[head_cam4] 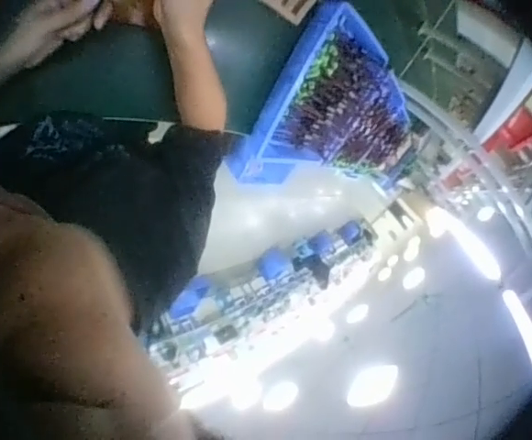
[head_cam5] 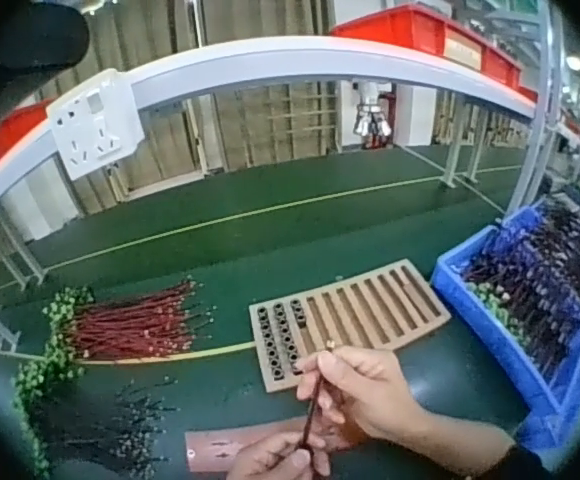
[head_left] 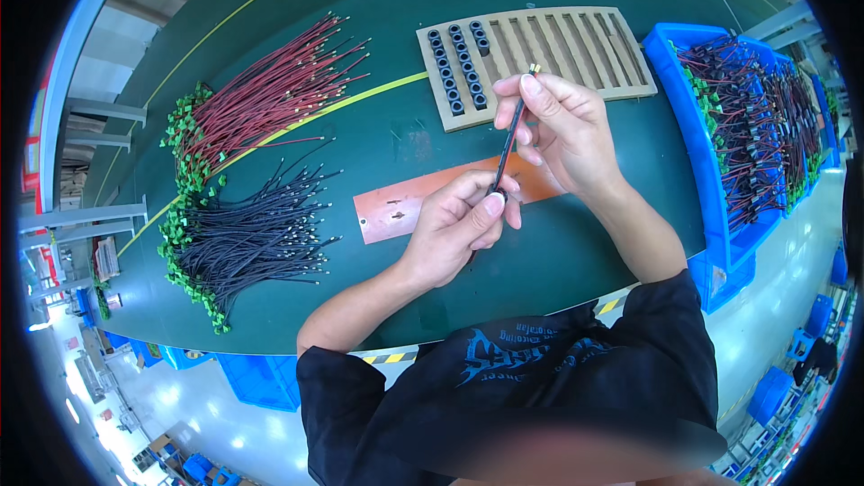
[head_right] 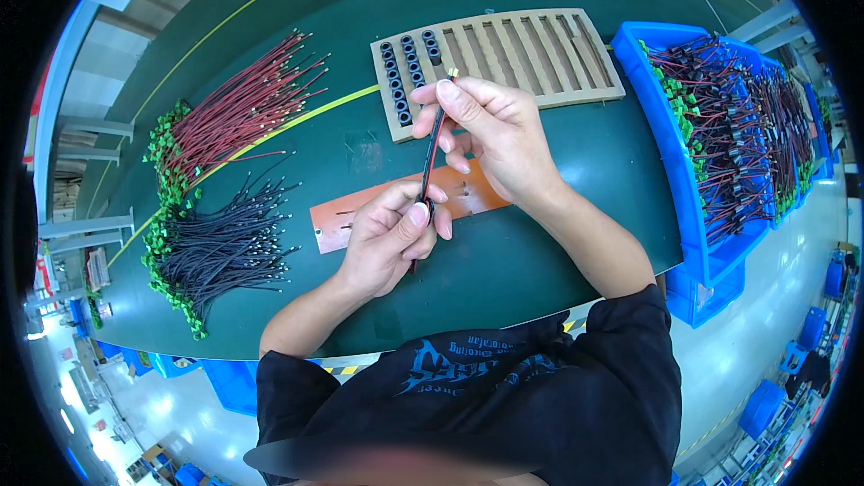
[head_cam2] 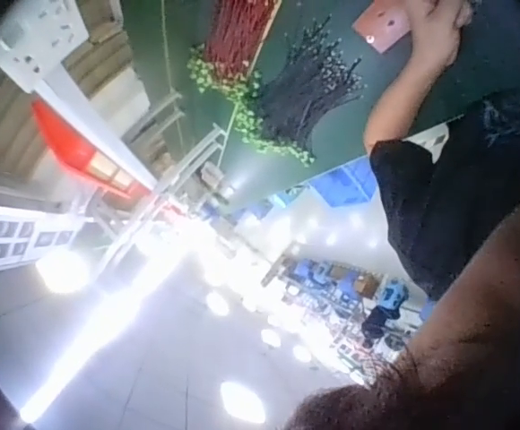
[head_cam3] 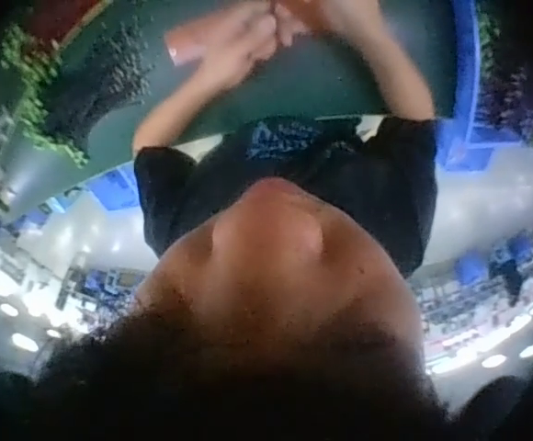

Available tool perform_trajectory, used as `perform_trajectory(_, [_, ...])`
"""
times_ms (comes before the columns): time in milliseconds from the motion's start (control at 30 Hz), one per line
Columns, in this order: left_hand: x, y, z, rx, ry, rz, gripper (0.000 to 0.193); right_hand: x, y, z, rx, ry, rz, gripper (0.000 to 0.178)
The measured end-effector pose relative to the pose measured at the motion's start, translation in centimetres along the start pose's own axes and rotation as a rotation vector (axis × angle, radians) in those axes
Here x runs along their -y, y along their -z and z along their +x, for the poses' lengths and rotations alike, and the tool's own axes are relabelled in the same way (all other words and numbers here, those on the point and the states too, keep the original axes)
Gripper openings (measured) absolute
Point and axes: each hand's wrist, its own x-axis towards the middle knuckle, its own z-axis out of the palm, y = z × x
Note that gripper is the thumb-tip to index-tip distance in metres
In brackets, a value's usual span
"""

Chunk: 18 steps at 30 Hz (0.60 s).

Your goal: The person assembles an electronic wire harness by hand, inserting wires into connectors and sliding protective sleeves over the assembly.

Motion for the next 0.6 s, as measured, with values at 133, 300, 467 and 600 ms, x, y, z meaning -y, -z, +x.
perform_trajectory(133, [0.6, 0.0, -0.3, -0.029, -0.007, -0.037, 0.028, -0.3, -0.2, 0.0, -0.011, 0.010, -0.045, 0.034])
perform_trajectory(300, [0.0, -1.1, -0.9, -0.012, 0.055, -0.155, 0.049, -0.7, 0.2, 0.4, 0.043, 0.040, -0.104, 0.034])
perform_trajectory(467, [-0.1, -0.7, -0.6, -0.021, -0.002, -0.047, 0.048, -0.2, -0.3, 0.7, 0.054, 0.009, -0.100, 0.034])
perform_trajectory(600, [0.0, -0.8, 0.2, -0.122, 0.041, 0.093, 0.043, -0.6, 0.2, 0.9, 0.006, 0.009, -0.157, 0.033])
